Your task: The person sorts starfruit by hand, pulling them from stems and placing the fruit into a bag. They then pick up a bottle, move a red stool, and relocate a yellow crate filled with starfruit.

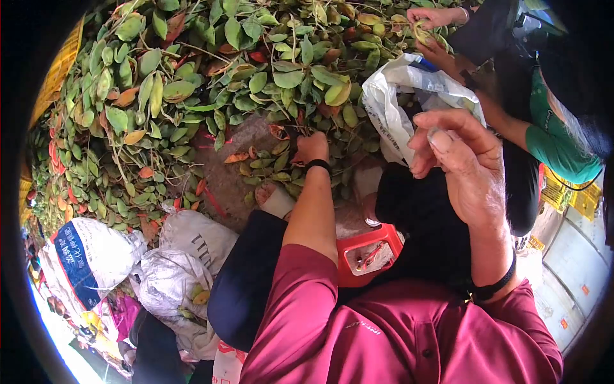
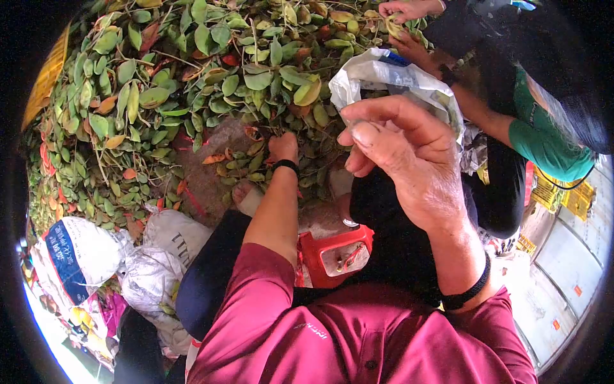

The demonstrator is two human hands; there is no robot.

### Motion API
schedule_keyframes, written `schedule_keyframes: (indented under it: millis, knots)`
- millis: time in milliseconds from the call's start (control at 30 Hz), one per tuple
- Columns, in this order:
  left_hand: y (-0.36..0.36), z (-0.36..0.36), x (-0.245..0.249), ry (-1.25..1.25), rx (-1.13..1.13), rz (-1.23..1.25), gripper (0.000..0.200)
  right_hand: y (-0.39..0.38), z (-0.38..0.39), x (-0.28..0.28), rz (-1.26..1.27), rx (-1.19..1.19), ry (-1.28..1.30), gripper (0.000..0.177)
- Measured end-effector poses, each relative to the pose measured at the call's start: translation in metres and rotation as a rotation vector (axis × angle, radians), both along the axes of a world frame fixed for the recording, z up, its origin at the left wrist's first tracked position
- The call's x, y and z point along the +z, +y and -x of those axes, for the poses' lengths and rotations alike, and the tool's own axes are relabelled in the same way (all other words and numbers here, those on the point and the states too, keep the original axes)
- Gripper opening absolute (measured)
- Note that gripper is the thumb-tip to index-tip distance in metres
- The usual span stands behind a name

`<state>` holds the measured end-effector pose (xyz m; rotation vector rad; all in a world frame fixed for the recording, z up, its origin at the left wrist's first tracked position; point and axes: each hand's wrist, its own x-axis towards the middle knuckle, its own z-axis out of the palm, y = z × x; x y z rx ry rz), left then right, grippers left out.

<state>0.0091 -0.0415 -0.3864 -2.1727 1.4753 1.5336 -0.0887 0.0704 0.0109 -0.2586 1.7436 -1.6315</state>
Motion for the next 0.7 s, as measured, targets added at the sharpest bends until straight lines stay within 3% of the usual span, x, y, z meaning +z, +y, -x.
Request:
schedule_keyframes:
  millis: [100, 200, 267, 333, 400, 567, 667, 700]
  knots:
    - [0.001, -0.011, -0.015, 0.162, 0.085, -0.041, 0.047, 0.001, -0.003, 0.003, -0.019, 0.007, 0.01, 0.027]
    - [-0.017, -0.023, 0.06, 0.426, 0.241, -0.208, 0.034, 0.003, -0.003, 0.006, -0.025, 0.025, 0.002, 0.024]
    - [-0.026, -0.031, 0.104, 0.594, 0.121, -0.219, 0.037, 0.003, -0.003, 0.01, -0.004, 0.022, -0.023, 0.024]
    - [-0.029, -0.033, 0.153, 0.681, 0.049, -0.177, 0.05, 0.003, -0.008, 0.005, -0.036, 0.088, 0.104, 0.024]
    - [-0.03, -0.037, 0.198, 0.827, -0.011, -0.166, 0.05, 0.005, -0.013, -0.002, -0.137, 0.203, 0.234, 0.032]
    - [-0.021, -0.037, 0.327, 1.077, -0.172, -0.318, 0.043, 0.011, -0.038, -0.012, -0.232, 0.219, 0.723, 0.055]
    - [-0.02, -0.049, 0.375, 1.033, -0.24, -0.412, 0.035, 0.017, -0.039, 0.002, -0.124, 0.339, 0.519, 0.054]
    - [-0.018, -0.052, 0.392, 1.035, -0.259, -0.352, 0.031, 0.018, -0.04, 0.005, 0.017, 0.349, 0.479, 0.05]
